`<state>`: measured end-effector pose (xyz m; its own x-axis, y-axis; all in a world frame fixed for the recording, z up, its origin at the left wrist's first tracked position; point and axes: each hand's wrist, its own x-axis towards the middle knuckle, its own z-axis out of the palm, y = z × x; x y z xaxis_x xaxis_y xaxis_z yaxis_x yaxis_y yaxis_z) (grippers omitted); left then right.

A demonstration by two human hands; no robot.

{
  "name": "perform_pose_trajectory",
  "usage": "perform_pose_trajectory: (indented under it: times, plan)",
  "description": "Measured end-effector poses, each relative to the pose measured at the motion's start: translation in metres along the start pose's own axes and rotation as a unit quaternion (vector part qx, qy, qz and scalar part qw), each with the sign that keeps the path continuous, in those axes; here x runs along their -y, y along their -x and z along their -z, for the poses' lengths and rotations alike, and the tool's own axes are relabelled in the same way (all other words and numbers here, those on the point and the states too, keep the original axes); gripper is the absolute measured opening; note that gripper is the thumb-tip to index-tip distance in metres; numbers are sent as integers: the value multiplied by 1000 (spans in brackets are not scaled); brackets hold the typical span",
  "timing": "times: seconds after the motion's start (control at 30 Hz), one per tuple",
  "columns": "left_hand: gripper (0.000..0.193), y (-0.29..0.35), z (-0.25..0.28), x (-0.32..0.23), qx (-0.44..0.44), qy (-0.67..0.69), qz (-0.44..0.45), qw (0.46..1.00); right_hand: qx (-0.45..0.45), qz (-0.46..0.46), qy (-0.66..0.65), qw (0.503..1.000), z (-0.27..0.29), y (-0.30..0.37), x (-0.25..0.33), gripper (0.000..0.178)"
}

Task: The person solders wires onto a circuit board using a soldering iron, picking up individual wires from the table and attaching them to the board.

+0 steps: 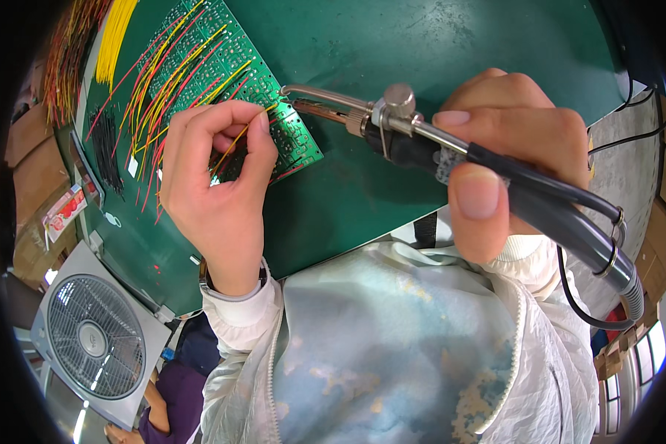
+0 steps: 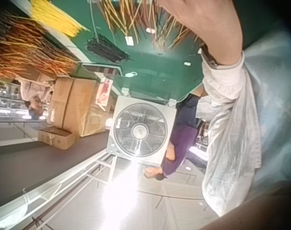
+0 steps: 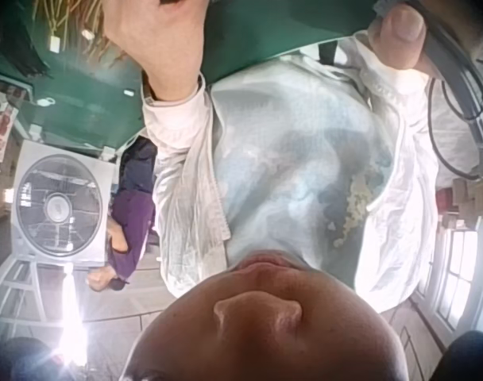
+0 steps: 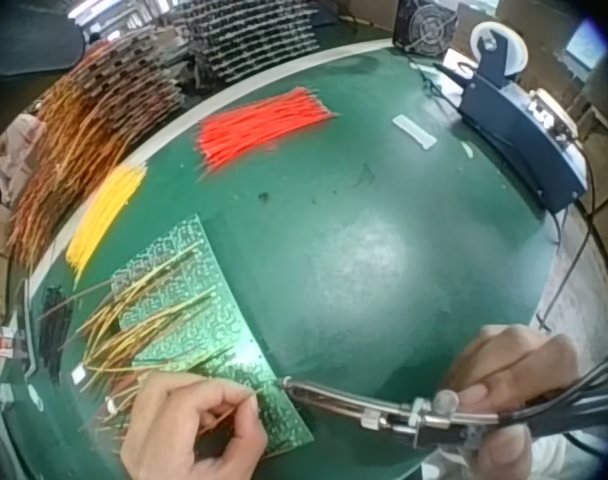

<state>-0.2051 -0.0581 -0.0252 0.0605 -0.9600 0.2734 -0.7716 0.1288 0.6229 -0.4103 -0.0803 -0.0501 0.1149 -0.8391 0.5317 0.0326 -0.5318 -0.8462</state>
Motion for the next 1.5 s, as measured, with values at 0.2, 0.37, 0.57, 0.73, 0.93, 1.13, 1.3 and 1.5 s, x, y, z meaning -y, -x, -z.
perform_pose_trajectory:
  times: [0.2, 0.37, 0.57, 0.73, 0.93, 1.13, 1.3, 1.5]
  plan:
    - [24, 1, 0, 0, -2, -2, -2, 1000, -5, 2, 5, 1000, -2, 0, 0, 35]
    - [24, 1, -1, 0, -1, -8, 1, 1000, -3, -1, 6, 1000, -2, 0, 1, 35]
    - [24, 2, -1, 0, -3, -12, -4, 1000, 15, -5, 27, 1000, -1, 1, 4, 34]
    - [15, 3, -2, 2, -11, -19, -17, 1000, 18, -3, 42, 999, -5, 2, 6, 36]
    - [16, 2, -3, 3, -19, -24, -31, 999, 18, 11, 38, 999, -7, 0, 8, 40]
    - [16, 3, -5, 5, -20, -34, -40, 998, 33, -4, 61, 998, -8, -3, 13, 44]
    - [16, 3, -4, 4, -22, -42, -48, 998, 31, -23, 45, 998, -7, -4, 16, 45]
    - [26, 6, -6, 2, -17, -20, -21, 999, 35, -3, 63, 997, -9, -9, 18, 44]
